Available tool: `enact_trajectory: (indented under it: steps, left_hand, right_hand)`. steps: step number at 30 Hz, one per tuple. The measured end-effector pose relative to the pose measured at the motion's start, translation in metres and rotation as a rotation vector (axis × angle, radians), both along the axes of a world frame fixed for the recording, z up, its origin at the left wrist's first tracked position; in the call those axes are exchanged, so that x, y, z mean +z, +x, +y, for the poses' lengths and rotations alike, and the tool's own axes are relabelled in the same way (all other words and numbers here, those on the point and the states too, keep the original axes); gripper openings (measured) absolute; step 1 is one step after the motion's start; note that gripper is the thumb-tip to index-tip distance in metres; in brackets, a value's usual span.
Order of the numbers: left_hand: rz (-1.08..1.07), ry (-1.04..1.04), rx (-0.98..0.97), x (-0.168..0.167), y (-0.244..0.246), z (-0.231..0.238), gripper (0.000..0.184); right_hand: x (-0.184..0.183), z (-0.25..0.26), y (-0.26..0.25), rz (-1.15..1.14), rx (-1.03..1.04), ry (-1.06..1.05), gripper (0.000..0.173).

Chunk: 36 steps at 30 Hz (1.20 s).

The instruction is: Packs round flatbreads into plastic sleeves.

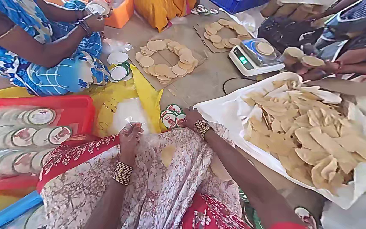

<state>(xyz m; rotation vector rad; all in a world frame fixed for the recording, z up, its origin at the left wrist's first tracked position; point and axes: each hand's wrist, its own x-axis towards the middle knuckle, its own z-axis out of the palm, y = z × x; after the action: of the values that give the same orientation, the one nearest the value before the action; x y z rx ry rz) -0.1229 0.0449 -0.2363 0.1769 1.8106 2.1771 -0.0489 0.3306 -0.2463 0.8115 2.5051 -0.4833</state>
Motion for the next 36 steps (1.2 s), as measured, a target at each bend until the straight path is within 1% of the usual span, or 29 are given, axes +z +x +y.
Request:
enact_trajectory:
  steps: [2,5,6,7,9,10,11,13,15,16,17,19,20,22,23,24,26,27,28,30,31,33,35,36]
  left_hand:
    - [-0.011,0.008,0.003,0.001,-0.002,0.000,0.016]
    - [-0.047,0.004,0.000,0.003,-0.007,0.005,0.015]
    - [-0.056,0.010,-0.004,0.003,-0.009,0.008,0.015]
    - [-0.058,0.014,-0.009,0.002,-0.011,0.009,0.015]
    - [-0.057,0.019,-0.021,0.003,-0.012,0.011,0.015]
    - [-0.060,0.019,-0.018,0.003,-0.011,0.010,0.015]
    - [-0.061,0.014,-0.012,0.004,-0.011,0.010,0.015]
    - [-0.056,0.005,-0.014,0.005,-0.010,0.006,0.015]
    - [-0.057,0.013,-0.016,0.004,-0.009,0.006,0.015]
    - [-0.057,0.022,-0.017,0.004,-0.008,0.006,0.016]
    - [-0.055,0.027,-0.023,0.005,-0.007,0.007,0.016]
    - [-0.044,0.020,-0.039,0.007,-0.006,0.007,0.017]
    - [-0.040,0.019,-0.045,0.007,-0.004,0.007,0.017]
    - [-0.039,0.011,-0.051,0.009,-0.001,0.007,0.017]
    - [-0.046,0.011,-0.051,0.009,0.000,0.008,0.017]
    - [-0.052,0.018,-0.051,0.009,0.002,0.009,0.018]
    - [-0.057,0.016,-0.058,0.008,0.005,0.010,0.019]
    - [-0.051,-0.001,-0.067,0.008,0.006,0.010,0.019]
    - [-0.038,-0.023,-0.084,0.008,0.009,0.008,0.019]
    - [-0.006,-0.026,-0.144,0.007,0.015,0.002,0.015]
    - [0.009,-0.011,-0.184,0.005,0.017,0.000,0.013]
    - [0.019,-0.012,-0.274,0.002,0.024,-0.005,0.012]
    - [0.047,-0.033,-0.320,-0.001,0.031,-0.005,0.013]
    - [0.084,-0.057,-0.333,0.001,0.035,-0.008,0.012]
  right_hand:
    - [-0.009,-0.003,-0.008,-0.030,-0.022,0.030,0.091]
    - [-0.010,-0.001,-0.010,-0.088,-0.002,0.025,0.086]
    - [-0.010,0.000,-0.010,-0.099,0.013,0.014,0.082]
    - [-0.011,0.001,-0.010,-0.092,0.022,-0.005,0.074]
    - [-0.006,0.005,-0.008,-0.034,0.000,-0.075,0.050]
    - [0.000,0.006,-0.006,0.036,-0.036,-0.124,0.040]
    - [0.010,0.008,-0.004,0.117,-0.081,-0.181,0.033]
    - [0.031,0.010,0.011,0.370,-0.215,-0.269,0.027]
    - [0.059,0.008,0.040,0.639,-0.315,-0.394,0.016]
    - [0.076,0.005,0.058,0.726,-0.340,-0.470,0.010]
    - [0.093,0.003,0.079,0.758,-0.351,-0.532,0.008]
    - [0.119,-0.004,0.124,0.702,-0.358,-0.590,0.009]
    - [0.125,-0.007,0.147,0.647,-0.357,-0.596,0.012]
    - [0.123,-0.016,0.188,0.529,-0.379,-0.514,0.018]
    - [0.115,-0.023,0.204,0.484,-0.400,-0.422,0.024]
    - [0.105,-0.030,0.217,0.447,-0.420,-0.316,0.039]
    - [0.088,-0.045,0.230,0.356,-0.437,-0.180,0.082]
    - [0.082,-0.051,0.230,0.331,-0.454,-0.137,0.094]
    - [0.078,-0.056,0.229,0.330,-0.472,-0.103,0.099]
    - [0.078,-0.060,0.225,0.305,-0.515,-0.103,0.101]
    - [0.081,-0.059,0.222,0.283,-0.528,-0.129,0.099]
    - [0.086,-0.056,0.220,0.279,-0.519,-0.217,0.083]
    - [0.091,-0.055,0.225,0.388,-0.515,-0.313,0.065]
    - [0.094,-0.058,0.227,0.462,-0.501,-0.316,0.056]
